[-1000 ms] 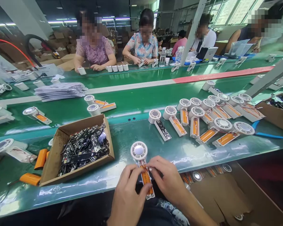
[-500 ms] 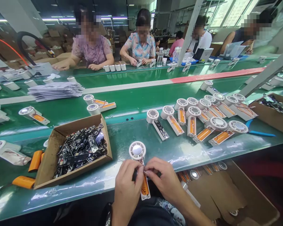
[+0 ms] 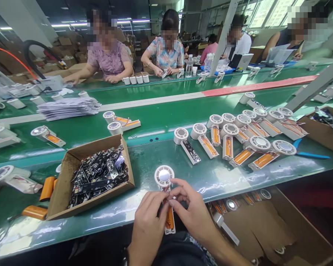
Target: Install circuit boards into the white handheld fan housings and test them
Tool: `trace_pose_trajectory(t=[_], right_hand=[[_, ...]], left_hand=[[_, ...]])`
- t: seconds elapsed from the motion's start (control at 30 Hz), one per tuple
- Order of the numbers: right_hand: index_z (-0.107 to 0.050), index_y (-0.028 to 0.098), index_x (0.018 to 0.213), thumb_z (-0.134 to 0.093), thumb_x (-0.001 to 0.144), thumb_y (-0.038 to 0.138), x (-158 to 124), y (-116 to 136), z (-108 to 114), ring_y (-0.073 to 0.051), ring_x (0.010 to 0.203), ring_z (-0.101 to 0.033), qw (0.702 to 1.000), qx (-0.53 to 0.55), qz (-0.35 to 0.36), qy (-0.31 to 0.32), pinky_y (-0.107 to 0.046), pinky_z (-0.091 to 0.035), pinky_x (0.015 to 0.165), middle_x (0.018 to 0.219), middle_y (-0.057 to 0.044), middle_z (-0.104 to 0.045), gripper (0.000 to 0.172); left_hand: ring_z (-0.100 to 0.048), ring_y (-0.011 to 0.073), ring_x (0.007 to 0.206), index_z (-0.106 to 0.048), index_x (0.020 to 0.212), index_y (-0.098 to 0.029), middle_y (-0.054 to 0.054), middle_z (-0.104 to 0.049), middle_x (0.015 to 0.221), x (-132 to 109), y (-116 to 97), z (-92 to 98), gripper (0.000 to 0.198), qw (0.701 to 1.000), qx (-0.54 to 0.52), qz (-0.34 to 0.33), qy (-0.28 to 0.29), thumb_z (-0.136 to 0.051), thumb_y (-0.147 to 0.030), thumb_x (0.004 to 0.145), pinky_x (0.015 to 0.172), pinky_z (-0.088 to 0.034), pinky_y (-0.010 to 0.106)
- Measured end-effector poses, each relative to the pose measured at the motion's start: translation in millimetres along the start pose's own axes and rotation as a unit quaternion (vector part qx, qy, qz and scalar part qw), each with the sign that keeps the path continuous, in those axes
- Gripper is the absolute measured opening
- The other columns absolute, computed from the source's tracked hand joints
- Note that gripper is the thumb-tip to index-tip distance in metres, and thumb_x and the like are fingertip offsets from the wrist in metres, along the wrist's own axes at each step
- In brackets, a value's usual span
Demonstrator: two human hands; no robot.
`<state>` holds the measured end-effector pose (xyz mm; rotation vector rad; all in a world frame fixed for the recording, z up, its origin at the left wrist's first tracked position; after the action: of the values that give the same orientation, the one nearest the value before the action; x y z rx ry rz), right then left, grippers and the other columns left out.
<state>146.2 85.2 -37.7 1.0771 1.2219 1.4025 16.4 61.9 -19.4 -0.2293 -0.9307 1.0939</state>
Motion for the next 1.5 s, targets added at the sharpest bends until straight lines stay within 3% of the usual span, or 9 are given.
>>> trace_pose_trajectory(t=[0.27, 0.43, 0.6, 0.83, 0.93, 1.1, 1.23, 1.37, 1.5], right_hand=[[-0.075, 0.021, 0.078, -0.06, 0.084, 0.015, 16.0, 17.5, -2.9, -0.016, 0.074, -0.063, 0.992, -0.038, 0.121, -0.006, -0.027, -0.05, 0.068, 0.078, -0.003, -0.067, 0.017], [-0.071, 0.018, 0.076, -0.062, 0.083, 0.022, 13.1, -3.9, -1.5, -0.014, 0.063, -0.061, 0.99, 0.105, 0.052, -0.081, -0.025, -0.051, 0.058, 0.076, -0.004, -0.066, 0.013], [-0.067, 0.017, 0.086, -0.053, 0.092, 0.03, 9.6, -13.1, -2.8, -0.012, 0.053, -0.057, 0.981, 0.179, 0.004, -0.073, -0.023, -0.049, 0.053, 0.057, 0.002, -0.061, 0.019], [-0.062, 0.02, 0.081, -0.061, 0.084, 0.016, 1.9, 16.4, -11.6, -0.015, 0.064, -0.061, 0.976, -0.083, 0.184, -0.078, -0.026, -0.051, 0.06, 0.075, -0.002, -0.067, 0.005], [-0.06, 0.021, 0.08, -0.056, 0.087, 0.01, -1.1, 20.8, -17.4, -0.017, 0.071, -0.064, 0.951, -0.156, 0.243, -0.106, -0.026, -0.052, 0.065, 0.08, -0.004, -0.068, 0.014], [-0.062, 0.021, 0.082, -0.048, 0.091, 0.008, -1.7, 17.6, -19.8, -0.017, 0.062, -0.061, 0.934, -0.23, 0.245, -0.126, -0.027, -0.05, 0.059, 0.07, -0.003, -0.066, 0.021], [-0.063, 0.021, 0.084, -0.052, 0.089, 0.011, 1.0, 15.1, -14.4, -0.017, 0.063, -0.064, 0.941, -0.213, 0.218, -0.145, -0.026, -0.051, 0.058, 0.07, -0.003, -0.069, 0.015], [-0.061, 0.021, 0.087, -0.054, 0.084, 0.01, 4.4, 13.6, -11.9, -0.016, 0.064, -0.065, 0.952, -0.196, 0.186, -0.142, -0.025, -0.052, 0.06, 0.073, -0.001, -0.07, 0.014], [-0.061, 0.021, 0.091, -0.055, 0.086, 0.01, 4.6, 13.6, -12.9, -0.016, 0.064, -0.064, 0.951, -0.19, 0.209, -0.13, -0.024, -0.052, 0.058, 0.073, -0.002, -0.069, 0.014]], left_hand=[[-0.064, 0.0183, 0.077, -0.068, 0.094, -0.022, 0.003, -0.07, 0.08, 3.2, -0.1, 10.4, 0.017, 0.996, 0.013, -0.025, -0.082, -0.059, -0.009, 0.087, 0.071, -0.054, 0.029], [-0.069, 0.018, 0.069, -0.07, 0.082, -0.021, 0.002, -0.073, 0.077, 13.1, 18.5, 13.2, 0.007, 0.985, -0.058, 0.144, -0.078, -0.064, -0.018, 0.083, 0.07, -0.056, 0.03], [-0.064, 0.0139, 0.05, -0.066, 0.072, -0.017, -0.001, -0.067, 0.058, 19.9, 37.6, 0.7, 0.006, 0.883, -0.292, 0.368, -0.032, -0.07, -0.022, 0.071, 0.051, -0.053, 0.023], [-0.062, 0.0113, 0.053, -0.065, 0.07, -0.015, 0.0, -0.067, 0.059, 10.6, 36.0, -11.7, 0.016, 0.826, -0.397, 0.398, -0.045, -0.077, -0.026, 0.068, 0.052, -0.05, 0.019], [-0.063, 0.0117, 0.058, -0.066, 0.07, -0.015, 0.0, -0.068, 0.062, 5.3, 34.5, -13.4, 0.016, 0.827, -0.397, 0.393, -0.056, -0.077, -0.026, 0.07, 0.056, -0.051, 0.019], [-0.065, 0.0146, 0.057, -0.067, 0.07, -0.015, 0.002, -0.07, 0.063, 1.4, 32.0, -7.8, 0.017, 0.848, -0.349, 0.391, -0.076, -0.077, -0.029, 0.068, 0.056, -0.054, 0.022], [-0.066, 0.0168, 0.058, -0.071, 0.077, -0.016, 0.004, -0.073, 0.07, -1.3, 30.4, -2.8, 0.017, 0.876, -0.299, 0.371, -0.071, -0.071, -0.033, 0.075, 0.055, -0.056, 0.025], [-0.072, 0.0212, 0.078, -0.074, 0.086, -0.019, 0.006, -0.076, 0.084, -4.6, 31.0, -5.3, 0.013, 0.91, -0.267, 0.318, -0.01, -0.067, -0.029, 0.08, 0.072, -0.057, 0.029], [-0.07, 0.02, 0.073, -0.073, 0.082, -0.02, 0.004, -0.075, 0.081, -6.3, 34.5, -2.6, 0.009, 0.934, -0.206, 0.291, -0.008, -0.066, -0.026, 0.082, 0.069, -0.055, 0.027]])
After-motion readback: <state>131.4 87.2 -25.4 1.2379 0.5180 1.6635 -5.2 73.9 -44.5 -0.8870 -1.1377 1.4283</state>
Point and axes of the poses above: each hand's wrist, its own x-axis towards the middle knuckle, its own z-axis out of the back of the hand, y = z × x, the point moved 4 cm from there along x, towards the middle knuckle
